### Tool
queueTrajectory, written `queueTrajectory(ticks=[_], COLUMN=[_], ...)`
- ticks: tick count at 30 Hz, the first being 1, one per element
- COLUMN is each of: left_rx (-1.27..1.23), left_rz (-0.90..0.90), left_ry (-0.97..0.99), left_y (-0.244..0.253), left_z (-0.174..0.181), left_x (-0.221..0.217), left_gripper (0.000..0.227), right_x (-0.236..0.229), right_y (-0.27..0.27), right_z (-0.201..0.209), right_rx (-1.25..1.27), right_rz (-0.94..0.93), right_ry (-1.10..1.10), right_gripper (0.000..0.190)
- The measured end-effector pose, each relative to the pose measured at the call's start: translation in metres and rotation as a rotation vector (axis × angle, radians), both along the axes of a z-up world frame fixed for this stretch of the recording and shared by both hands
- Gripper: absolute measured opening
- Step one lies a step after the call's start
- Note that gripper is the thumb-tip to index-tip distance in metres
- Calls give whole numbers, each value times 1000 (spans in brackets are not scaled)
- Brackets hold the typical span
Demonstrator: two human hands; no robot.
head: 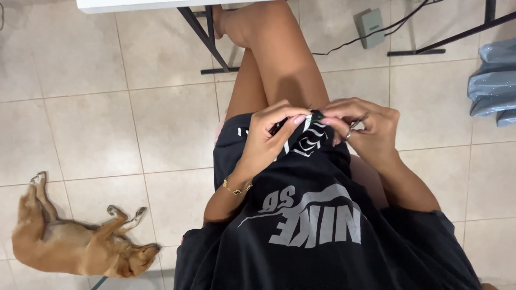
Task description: Trimming loose threads from a piece of striped fabric with scissors and preparing it for sewing.
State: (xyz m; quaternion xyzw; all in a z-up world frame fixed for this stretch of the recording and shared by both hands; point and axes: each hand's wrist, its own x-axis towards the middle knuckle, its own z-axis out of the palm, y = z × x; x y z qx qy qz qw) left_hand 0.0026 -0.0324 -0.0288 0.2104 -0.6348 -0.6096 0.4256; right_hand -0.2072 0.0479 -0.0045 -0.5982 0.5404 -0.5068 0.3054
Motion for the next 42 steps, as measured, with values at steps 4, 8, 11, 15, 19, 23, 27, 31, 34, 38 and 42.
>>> queueTrajectory(ticks=[4, 8, 11, 15, 19, 23, 27, 31, 34, 38, 42], left_rx=[43, 63, 74, 84, 86, 79, 91, 96, 102, 109, 153], left_rz=[3, -4, -31, -26, -12, 51, 80, 97, 109, 103, 68], left_ry=[-6, -9, 10, 35, 52, 26, 26, 10, 19, 10, 9], left_y=[-13, -20, -22, -28, -31, -40, -43, -47, -47, -49, -53], left_z=[-9, -16, -20, -21, -31, -33, -42, -46, -50, -55, -56], left_x=[3, 0, -3, -1, 2, 7, 4, 1, -1, 0, 1], left_gripper=[18, 16, 14, 12, 12, 11, 11, 10, 10, 9, 11], right_x=[-3, -2, 6, 1, -8, -13, -20, -26, -34, -47, -24], right_y=[-9, -15, -25, -51, -64, -76, -82, -86, -85, -80, -86], right_z=[-4, -36, -46, -35, -25, -20, -26, -33, -36, -45, -1], right_rx=[-41, 15, 28, -7, -2, 0, -13, 15, 27, 140, 352], right_rz=[-31, 49, 114, 137, 165, 141, 112, 120, 115, 111, 117], right_ry=[41, -353, -631, -511, -317, 97, 411, 418, 519, 616, 352], right_gripper=[2, 6, 9, 8, 10, 8, 8, 7, 8, 6, 6])
